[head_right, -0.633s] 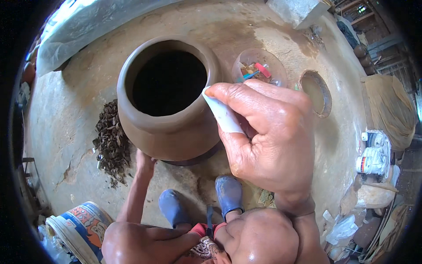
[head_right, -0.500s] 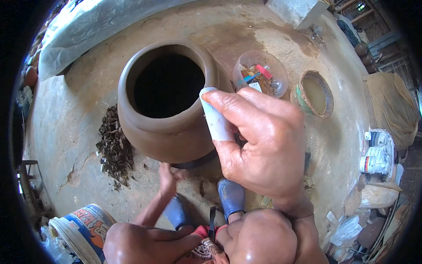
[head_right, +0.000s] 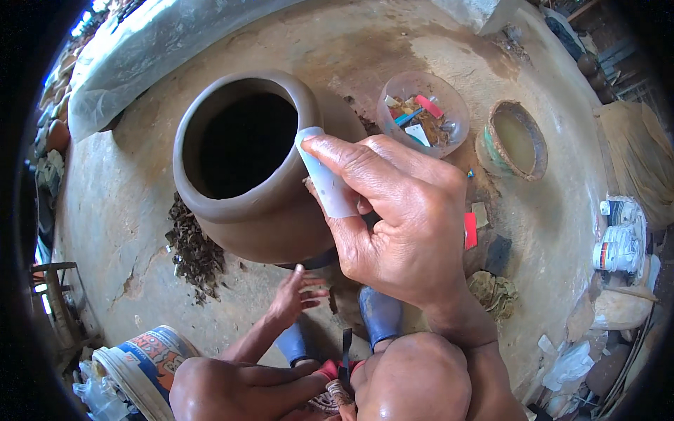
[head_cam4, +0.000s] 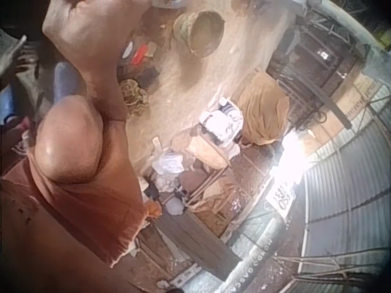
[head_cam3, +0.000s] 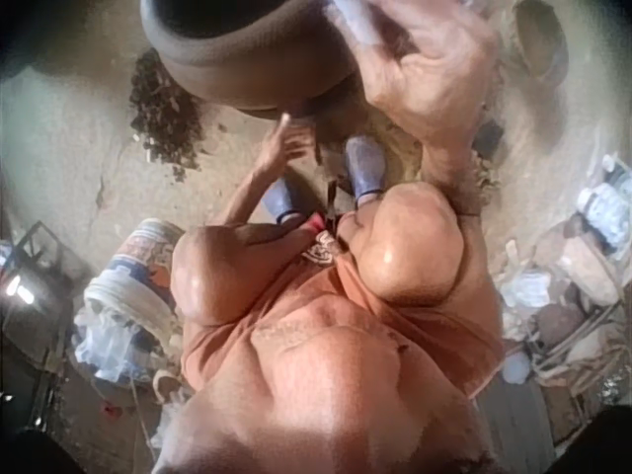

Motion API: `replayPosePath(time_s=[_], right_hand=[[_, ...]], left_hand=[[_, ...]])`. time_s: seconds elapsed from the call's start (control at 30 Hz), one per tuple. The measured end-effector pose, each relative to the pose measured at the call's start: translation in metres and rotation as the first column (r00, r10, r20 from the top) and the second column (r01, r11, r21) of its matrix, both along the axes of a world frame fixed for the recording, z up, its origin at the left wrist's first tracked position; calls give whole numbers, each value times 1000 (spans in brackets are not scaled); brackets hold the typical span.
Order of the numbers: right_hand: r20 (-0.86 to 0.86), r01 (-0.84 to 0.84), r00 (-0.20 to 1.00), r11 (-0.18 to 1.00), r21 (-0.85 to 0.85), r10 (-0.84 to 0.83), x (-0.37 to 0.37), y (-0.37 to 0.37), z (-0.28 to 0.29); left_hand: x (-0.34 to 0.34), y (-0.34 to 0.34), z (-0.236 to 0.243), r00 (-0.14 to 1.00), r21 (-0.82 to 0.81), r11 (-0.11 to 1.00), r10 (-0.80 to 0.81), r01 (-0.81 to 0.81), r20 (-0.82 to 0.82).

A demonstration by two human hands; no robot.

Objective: The person refines a large clay pot by scraping the outer surface with a metal scraper and a sponge, and using a plastic rib and a small white tool to smooth the rim and sides.

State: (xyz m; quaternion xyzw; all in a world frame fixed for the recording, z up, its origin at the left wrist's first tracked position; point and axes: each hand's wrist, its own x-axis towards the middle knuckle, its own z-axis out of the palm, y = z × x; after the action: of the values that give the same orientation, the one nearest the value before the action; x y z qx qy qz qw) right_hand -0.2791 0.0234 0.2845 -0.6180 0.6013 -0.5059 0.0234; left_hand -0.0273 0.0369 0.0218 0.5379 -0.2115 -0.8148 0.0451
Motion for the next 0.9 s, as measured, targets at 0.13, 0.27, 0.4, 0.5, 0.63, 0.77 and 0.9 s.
replayPosePath(time_s=[0.13,0.27,0.4,0.5,0.63,0.77,0.9], right_hand=[[46,-25,999,998,-56,27,-1,0,-5],[149,-50,987,995,-85,62,3,3,-13],[175,-21,984,997,-70,33,-7,7,-22],[179,-36,983,995,-92,52,-6,6,-22],[218,-46,973,992,-116,71,-2,3,-23],[179,-65,981,997,-30,69,-4,12,-18],[157,-62,986,997,36,55,-4,14,-12]], left_hand=[[49,-65,-37,960,-303,928,259,-218,105],[43,-66,-54,927,-499,819,369,-285,76],[10,8,-17,998,-52,997,-62,61,-14],[25,-28,-17,961,-238,946,253,-222,110],[53,-84,-41,947,-670,715,315,-199,55],[1,1,-14,984,-253,954,175,-162,32],[8,-14,-14,988,-226,967,136,-115,79]])
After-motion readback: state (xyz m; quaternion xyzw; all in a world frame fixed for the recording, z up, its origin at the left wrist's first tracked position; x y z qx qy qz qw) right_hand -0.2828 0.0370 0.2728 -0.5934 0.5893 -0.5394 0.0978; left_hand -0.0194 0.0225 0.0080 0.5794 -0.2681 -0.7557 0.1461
